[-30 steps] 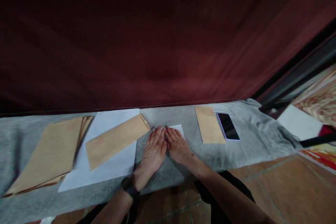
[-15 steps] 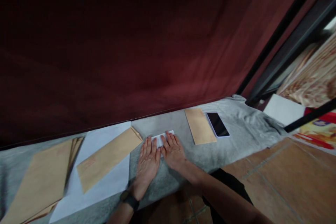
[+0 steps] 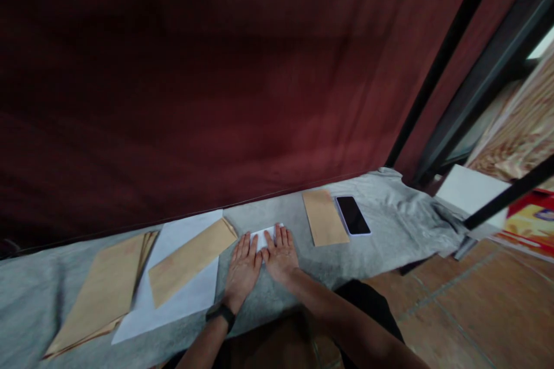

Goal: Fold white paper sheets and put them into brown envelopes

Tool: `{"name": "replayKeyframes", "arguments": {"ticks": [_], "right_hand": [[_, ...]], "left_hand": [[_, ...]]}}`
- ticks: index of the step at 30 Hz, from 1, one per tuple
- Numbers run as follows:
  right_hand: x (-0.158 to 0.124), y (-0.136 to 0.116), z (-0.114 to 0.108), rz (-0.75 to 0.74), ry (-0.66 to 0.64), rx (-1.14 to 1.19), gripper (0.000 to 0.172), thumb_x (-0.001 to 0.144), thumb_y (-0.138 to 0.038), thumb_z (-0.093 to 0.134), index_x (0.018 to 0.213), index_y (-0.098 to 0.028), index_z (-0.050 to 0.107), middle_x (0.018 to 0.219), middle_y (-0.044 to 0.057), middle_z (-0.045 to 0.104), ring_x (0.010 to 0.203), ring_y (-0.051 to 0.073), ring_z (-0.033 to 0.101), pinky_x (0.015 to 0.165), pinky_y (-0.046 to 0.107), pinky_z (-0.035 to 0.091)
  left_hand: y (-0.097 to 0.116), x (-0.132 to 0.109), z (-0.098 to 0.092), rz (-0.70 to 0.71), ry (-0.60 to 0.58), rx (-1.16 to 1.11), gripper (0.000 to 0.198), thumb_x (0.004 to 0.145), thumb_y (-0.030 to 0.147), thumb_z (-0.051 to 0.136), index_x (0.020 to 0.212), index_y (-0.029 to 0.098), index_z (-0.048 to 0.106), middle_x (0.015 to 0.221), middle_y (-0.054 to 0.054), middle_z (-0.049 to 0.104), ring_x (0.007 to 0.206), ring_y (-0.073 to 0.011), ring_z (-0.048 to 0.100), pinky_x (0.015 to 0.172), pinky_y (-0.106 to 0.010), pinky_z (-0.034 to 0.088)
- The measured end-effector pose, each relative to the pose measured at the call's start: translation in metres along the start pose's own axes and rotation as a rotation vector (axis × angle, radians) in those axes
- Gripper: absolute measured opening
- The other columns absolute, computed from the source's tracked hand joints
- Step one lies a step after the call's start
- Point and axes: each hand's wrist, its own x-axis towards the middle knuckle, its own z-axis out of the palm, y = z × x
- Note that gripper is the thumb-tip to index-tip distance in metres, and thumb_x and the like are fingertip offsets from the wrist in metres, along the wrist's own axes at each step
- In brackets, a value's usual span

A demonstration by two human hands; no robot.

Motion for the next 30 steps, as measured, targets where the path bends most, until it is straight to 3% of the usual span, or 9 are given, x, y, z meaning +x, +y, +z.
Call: {"name": "replayKeyframes", "arguments": {"ticks": [10, 30], "right_hand": [[0.001, 0.0, 0.009, -0.005, 0.025, -0.066, 0.056, 0.104, -0.04, 0.043, 0.156, -0.02, 0.04, 0.167, 0.015, 0.021, 0.154, 0.034, 0.022, 0.124, 0.056, 0.018], [-0.009, 0.007, 0.009, -0.068, 0.028, -0.123, 0.055, 0.105, -0.039, 0.042, 0.156, -0.019, 0.041, 0.165, 0.02, 0.027, 0.152, 0.036, 0.028, 0.121, 0.055, 0.019]], "left_hand": [[-0.001, -0.005, 0.008, -0.003, 0.05, -0.006, 0.056, 0.101, 0.032, 0.035, 0.152, 0.011, 0.042, 0.159, -0.018, 0.043, 0.15, -0.0273, 0.034, 0.122, -0.049, 0.033], [0.013, -0.01, -0.015, -0.086, -0.027, -0.052, 0.053, 0.102, 0.033, 0.038, 0.149, 0.011, 0.047, 0.159, -0.017, 0.043, 0.15, -0.026, 0.036, 0.122, -0.045, 0.032]]}}
